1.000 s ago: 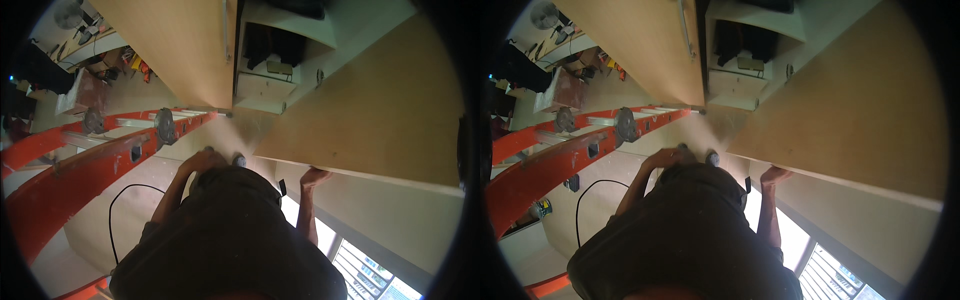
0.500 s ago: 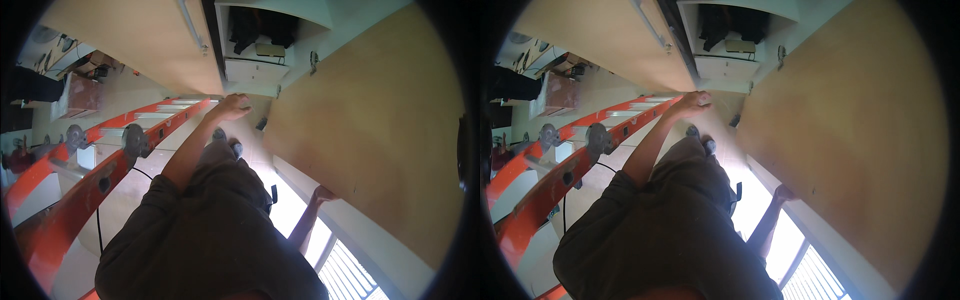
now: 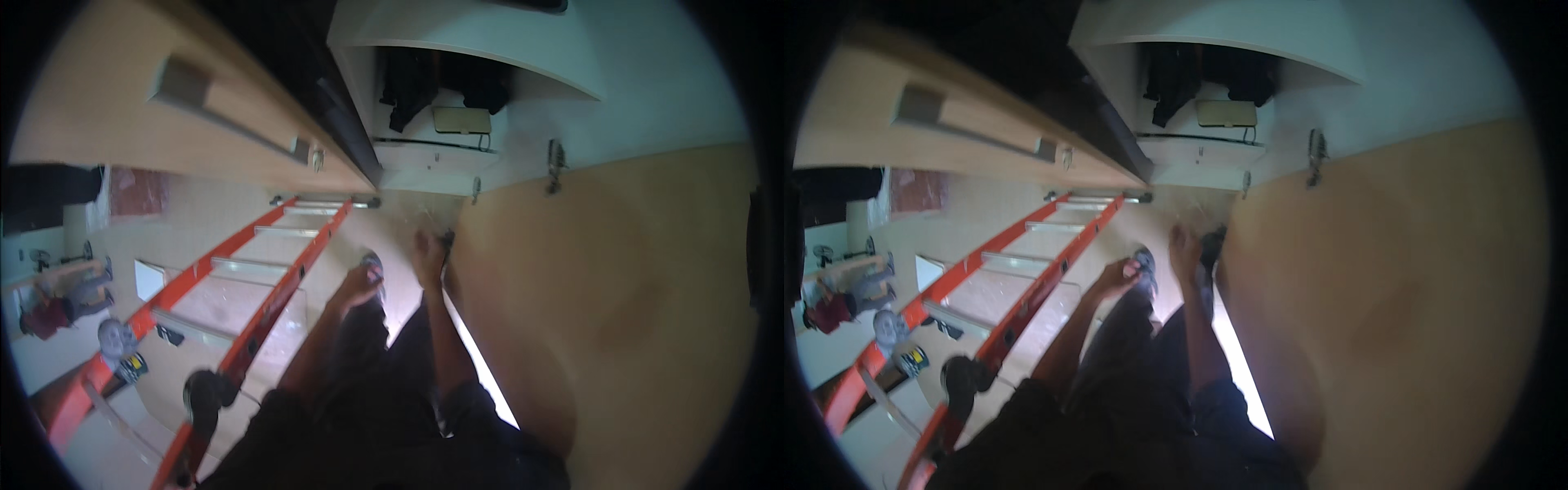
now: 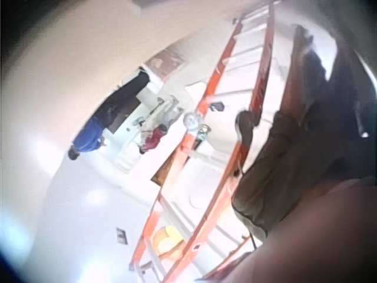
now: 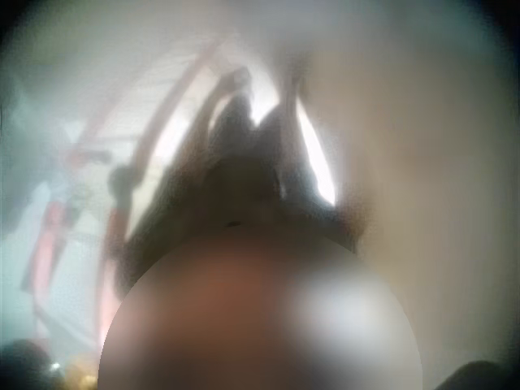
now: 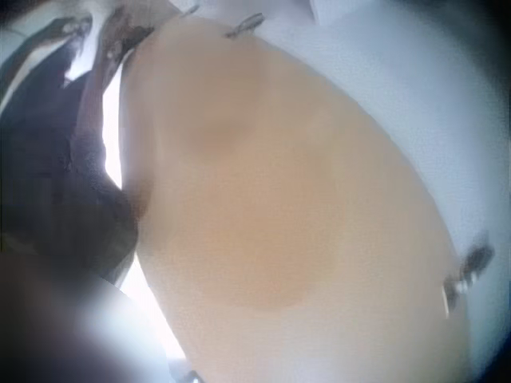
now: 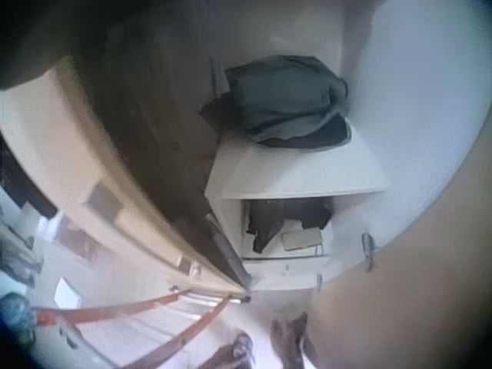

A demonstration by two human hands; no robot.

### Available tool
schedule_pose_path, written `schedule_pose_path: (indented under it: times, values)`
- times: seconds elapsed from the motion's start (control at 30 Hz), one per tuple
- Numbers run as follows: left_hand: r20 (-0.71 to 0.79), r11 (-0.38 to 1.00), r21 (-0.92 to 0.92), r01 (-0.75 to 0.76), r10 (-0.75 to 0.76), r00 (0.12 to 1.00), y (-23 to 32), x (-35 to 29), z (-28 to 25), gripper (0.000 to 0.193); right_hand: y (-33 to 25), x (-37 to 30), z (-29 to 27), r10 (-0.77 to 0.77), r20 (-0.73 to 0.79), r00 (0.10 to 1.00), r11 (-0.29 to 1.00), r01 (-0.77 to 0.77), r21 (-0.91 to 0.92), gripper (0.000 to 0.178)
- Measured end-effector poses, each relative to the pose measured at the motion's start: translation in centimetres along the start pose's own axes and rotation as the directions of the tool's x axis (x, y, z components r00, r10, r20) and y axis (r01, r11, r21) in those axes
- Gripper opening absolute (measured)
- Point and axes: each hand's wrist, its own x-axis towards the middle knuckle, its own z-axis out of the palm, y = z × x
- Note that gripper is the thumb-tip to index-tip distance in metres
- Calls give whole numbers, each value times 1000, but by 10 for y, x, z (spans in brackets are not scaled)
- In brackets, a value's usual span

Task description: The person opens and closes multiple cabinet doors and drawers in a kitchen and bathroom, retrieves a black cloth from a closet, and places it on the floor. The person also moves around the room and interacts with various items.

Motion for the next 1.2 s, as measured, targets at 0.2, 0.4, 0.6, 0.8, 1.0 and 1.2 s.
schedule_pose_path:
  times: [0.2,0.4,0.6,0.8,1.0,1.2]
  values:
    - [-27,948,-220,231,-242,970,-47,4,14,35,28,270,76,492,-166,855,867,-464,183,66]
    - [59,904,-272,331,-328,943,-72,7,51,36,33,281,74,535,111,838,698,-512,501,68]
    - [-98,946,-304,109,-145,985,-47,51,51,36,35,231,67,651,93,753,618,-598,511,58]
    - [-54,946,-312,88,-110,992,-16,96,31,37,68,155,60,648,165,743,589,-627,509,56]
    - [9,809,-554,198,-232,973,1,135,36,51,48,118,25,670,291,683,573,-725,382,58]
    - [44,782,-596,184,-197,979,4,145,58,81,23,167,-6,94,331,939,967,-7,-255,44]
